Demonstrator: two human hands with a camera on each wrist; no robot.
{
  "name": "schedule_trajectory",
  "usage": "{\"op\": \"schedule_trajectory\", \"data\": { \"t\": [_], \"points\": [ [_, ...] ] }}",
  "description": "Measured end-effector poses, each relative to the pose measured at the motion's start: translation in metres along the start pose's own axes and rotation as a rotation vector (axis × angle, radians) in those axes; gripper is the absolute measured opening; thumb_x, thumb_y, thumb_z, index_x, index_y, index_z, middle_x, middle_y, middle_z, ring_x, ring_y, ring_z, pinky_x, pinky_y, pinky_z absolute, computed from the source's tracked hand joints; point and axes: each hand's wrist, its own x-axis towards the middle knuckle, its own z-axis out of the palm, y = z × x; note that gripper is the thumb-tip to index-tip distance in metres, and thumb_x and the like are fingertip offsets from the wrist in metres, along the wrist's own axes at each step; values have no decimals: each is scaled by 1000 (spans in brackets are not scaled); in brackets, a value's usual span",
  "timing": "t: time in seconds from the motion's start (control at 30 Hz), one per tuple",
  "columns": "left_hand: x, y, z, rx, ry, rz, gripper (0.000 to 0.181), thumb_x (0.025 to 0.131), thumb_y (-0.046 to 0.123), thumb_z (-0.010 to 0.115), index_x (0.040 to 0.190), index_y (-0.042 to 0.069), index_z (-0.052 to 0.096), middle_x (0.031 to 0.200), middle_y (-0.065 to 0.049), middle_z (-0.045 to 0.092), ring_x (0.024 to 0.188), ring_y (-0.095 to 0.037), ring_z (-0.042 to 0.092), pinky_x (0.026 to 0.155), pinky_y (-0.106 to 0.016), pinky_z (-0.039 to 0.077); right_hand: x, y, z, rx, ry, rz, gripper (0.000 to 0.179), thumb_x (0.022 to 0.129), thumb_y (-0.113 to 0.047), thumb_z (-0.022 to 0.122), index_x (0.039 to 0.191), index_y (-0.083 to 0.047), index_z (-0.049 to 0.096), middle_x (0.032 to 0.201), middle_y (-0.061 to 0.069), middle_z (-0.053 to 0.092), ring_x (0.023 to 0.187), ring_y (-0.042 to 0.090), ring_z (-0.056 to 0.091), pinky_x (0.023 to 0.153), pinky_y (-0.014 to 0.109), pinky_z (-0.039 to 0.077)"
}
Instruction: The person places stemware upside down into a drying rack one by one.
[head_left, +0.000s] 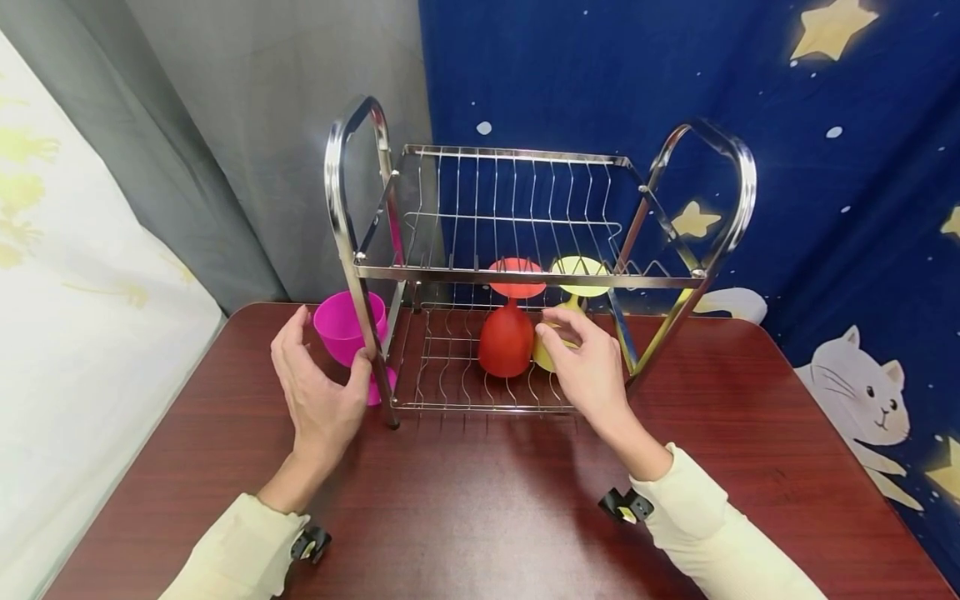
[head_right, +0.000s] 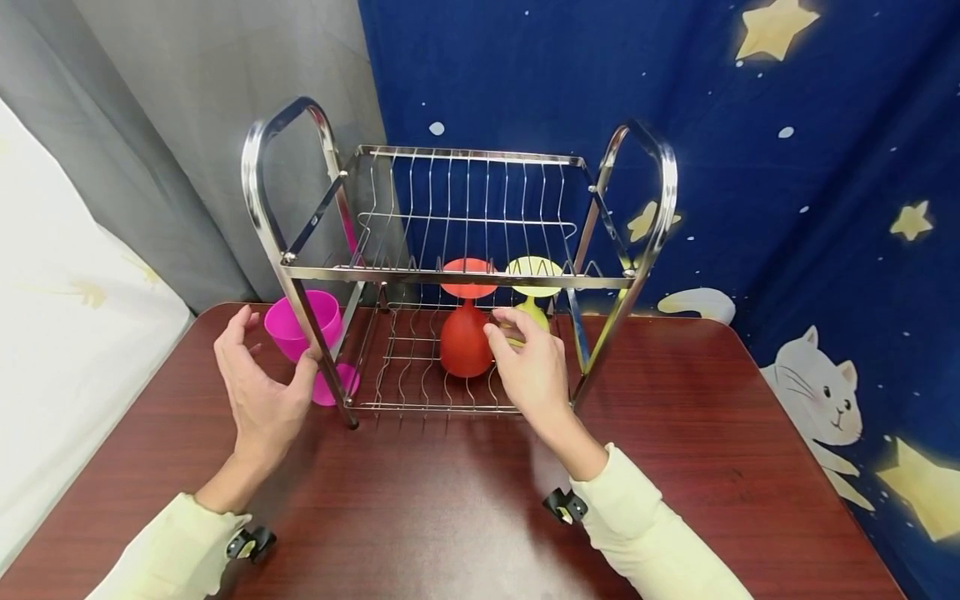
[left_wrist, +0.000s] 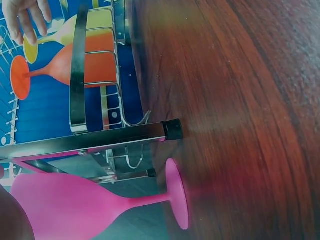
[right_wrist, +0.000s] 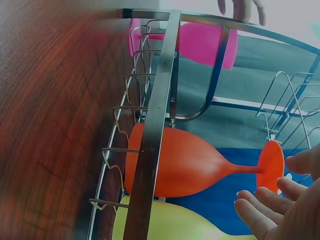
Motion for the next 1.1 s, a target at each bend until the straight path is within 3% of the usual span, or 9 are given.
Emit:
{"op": "schedule_trajectory", "data": {
  "t": [0.13,0.33,0.63,0.73,0.93,1.1],
  "points": [
    [-1,-3,0,-5,-13,-35,77,75,20,69,144,5,38,139,-17,45,128,-26,40,96,-38,35,-1,1,0,9,3,8,23,90,-23,69,111,-14,71,106,2,73,97,12,70,83,30,56],
    [-4,-8,-1,-18,-46,-136,84,74,17,74,147,14,34,137,-13,44,129,-23,39,95,-44,37,-3,1,1,4,11,15,21,89,-23,70,109,-15,72,106,2,73,97,11,70,81,31,57],
    [-7,-16,2,-41,-92,-246,91,74,17,79,149,20,28,136,-16,41,126,-22,42,95,-47,41,-7,-1,2,4,7,45,20,89,-25,70,107,-17,73,101,1,74,94,10,71,80,33,57],
    [-7,-18,3,-58,-104,-269,93,73,17,81,149,21,27,135,-15,42,124,-22,45,96,-44,42,-8,-1,2,8,12,45,21,89,-26,70,107,-17,74,100,0,74,93,9,71,79,32,58],
    [-6,-21,6,-57,-137,-310,95,72,14,82,149,21,28,133,-15,45,120,-19,49,97,-23,43,-10,-2,-3,44,29,35,22,88,-25,71,107,-14,73,103,2,74,96,10,70,81,31,57],
    [-5,-23,8,-57,-164,-332,95,72,12,82,149,19,28,133,-12,48,117,-18,52,93,-14,41,-11,-1,-6,58,37,30,24,89,-25,70,109,-11,73,106,2,73,98,11,69,81,23,55]
  ]
}}
